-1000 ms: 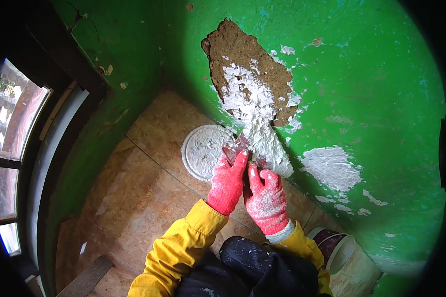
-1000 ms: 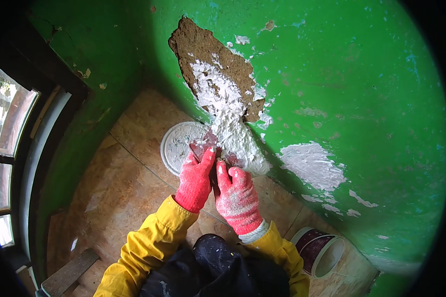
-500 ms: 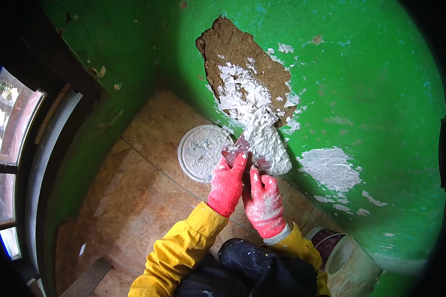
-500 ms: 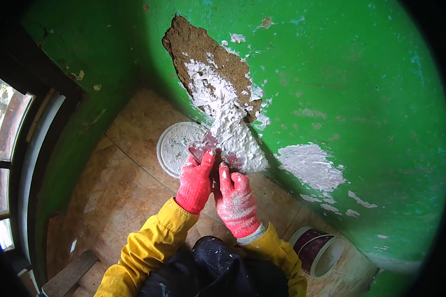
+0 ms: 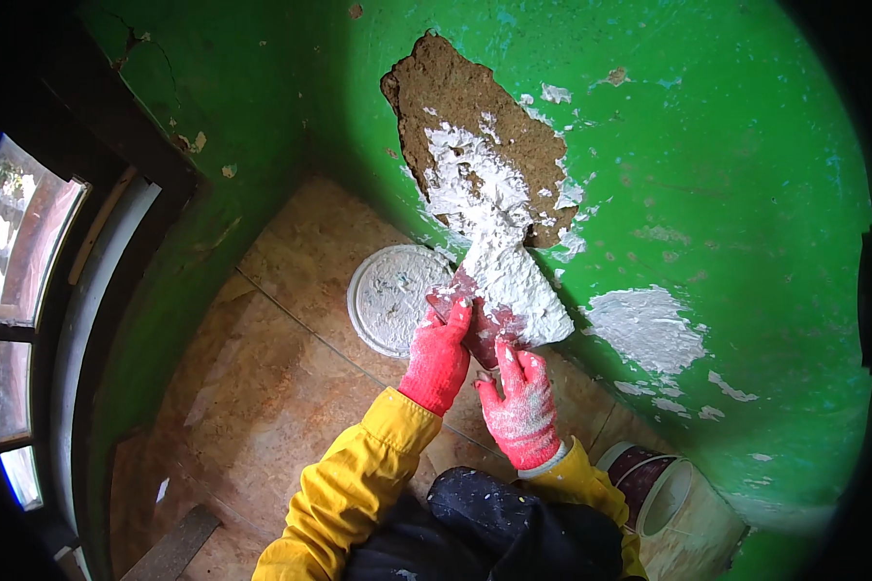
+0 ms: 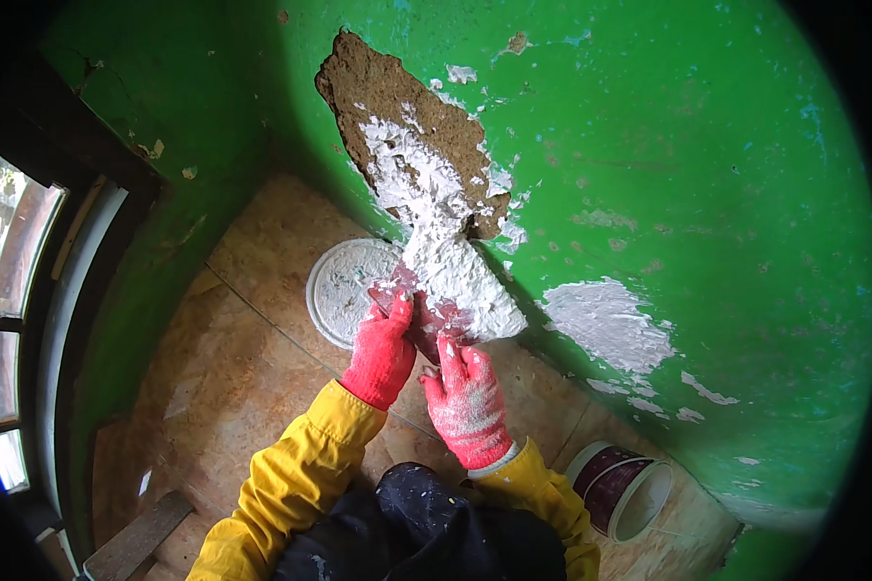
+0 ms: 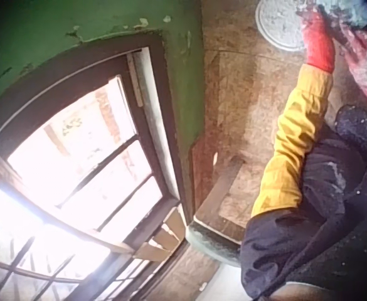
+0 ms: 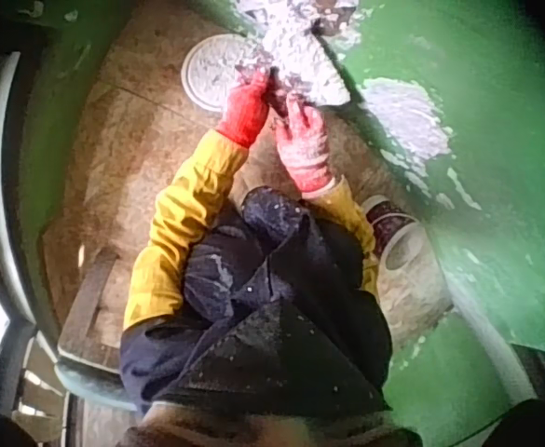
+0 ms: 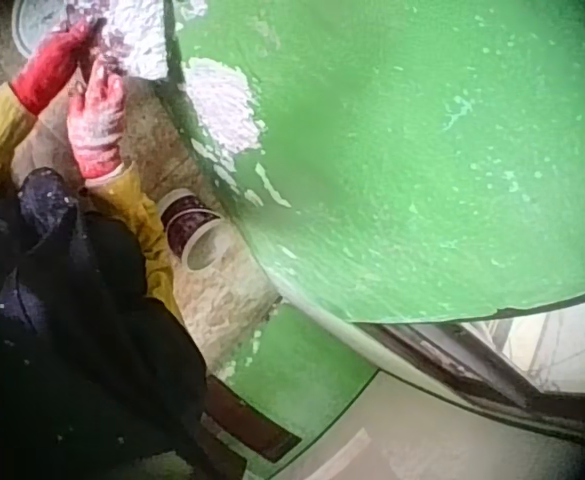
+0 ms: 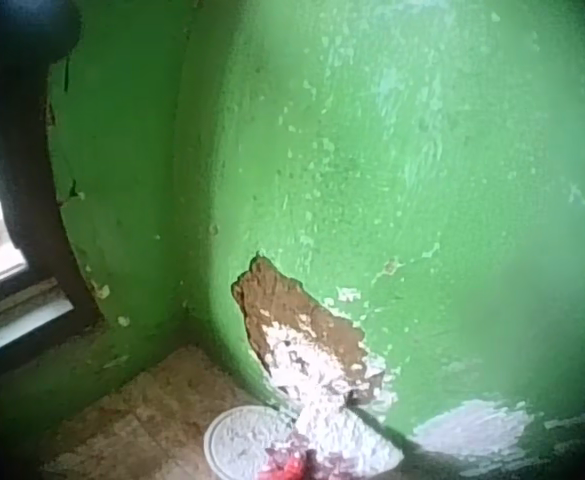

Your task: The person applies plaster onto a damaged wall using a putty knife, scoops more plaster compound from a bucket, and spreads it across the exposed wall section with the putty knife.

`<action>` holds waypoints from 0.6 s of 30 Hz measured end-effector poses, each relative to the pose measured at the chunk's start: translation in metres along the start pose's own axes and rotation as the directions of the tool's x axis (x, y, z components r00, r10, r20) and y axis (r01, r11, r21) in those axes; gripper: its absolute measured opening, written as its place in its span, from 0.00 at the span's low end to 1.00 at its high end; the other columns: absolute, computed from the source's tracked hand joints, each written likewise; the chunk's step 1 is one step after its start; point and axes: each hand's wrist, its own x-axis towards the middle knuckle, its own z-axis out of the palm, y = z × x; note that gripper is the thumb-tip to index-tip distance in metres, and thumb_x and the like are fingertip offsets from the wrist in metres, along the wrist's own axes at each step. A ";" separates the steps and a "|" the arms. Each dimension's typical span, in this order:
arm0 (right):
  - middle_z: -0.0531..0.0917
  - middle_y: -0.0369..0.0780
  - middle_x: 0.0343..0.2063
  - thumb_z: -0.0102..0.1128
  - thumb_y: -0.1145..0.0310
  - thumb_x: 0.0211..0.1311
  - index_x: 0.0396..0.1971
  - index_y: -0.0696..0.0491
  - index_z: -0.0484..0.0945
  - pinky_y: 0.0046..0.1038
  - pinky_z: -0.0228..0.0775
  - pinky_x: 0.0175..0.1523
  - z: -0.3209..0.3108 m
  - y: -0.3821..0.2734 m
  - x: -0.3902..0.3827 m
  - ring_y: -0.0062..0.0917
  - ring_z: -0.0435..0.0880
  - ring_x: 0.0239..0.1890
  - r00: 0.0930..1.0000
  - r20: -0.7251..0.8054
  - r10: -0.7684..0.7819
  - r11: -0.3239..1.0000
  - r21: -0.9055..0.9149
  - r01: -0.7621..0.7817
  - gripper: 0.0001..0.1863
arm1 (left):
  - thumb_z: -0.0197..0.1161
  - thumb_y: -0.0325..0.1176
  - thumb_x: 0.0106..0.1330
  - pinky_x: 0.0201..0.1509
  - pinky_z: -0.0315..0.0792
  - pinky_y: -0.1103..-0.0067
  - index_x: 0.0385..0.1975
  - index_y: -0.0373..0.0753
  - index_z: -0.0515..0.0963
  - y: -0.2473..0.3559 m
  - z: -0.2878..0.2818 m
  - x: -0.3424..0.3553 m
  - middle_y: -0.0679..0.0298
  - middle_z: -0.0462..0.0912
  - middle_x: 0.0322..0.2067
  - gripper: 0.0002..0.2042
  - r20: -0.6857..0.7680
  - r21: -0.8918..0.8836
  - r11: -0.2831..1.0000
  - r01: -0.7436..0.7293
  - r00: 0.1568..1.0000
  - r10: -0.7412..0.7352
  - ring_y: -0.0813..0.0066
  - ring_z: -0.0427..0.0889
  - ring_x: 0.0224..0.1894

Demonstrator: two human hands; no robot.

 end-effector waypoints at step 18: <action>0.75 0.44 0.32 0.65 0.69 0.48 0.39 0.53 0.74 0.30 0.70 0.34 0.007 -0.001 -0.037 0.33 0.77 0.26 0.959 0.171 0.224 0.920 0.289 -0.267 0.17 | 0.51 0.31 0.67 0.52 0.67 0.77 0.51 0.35 0.68 0.003 -0.014 -0.015 0.63 0.76 0.44 0.14 0.042 0.020 1.000 0.001 0.999 -0.002 0.75 0.74 0.45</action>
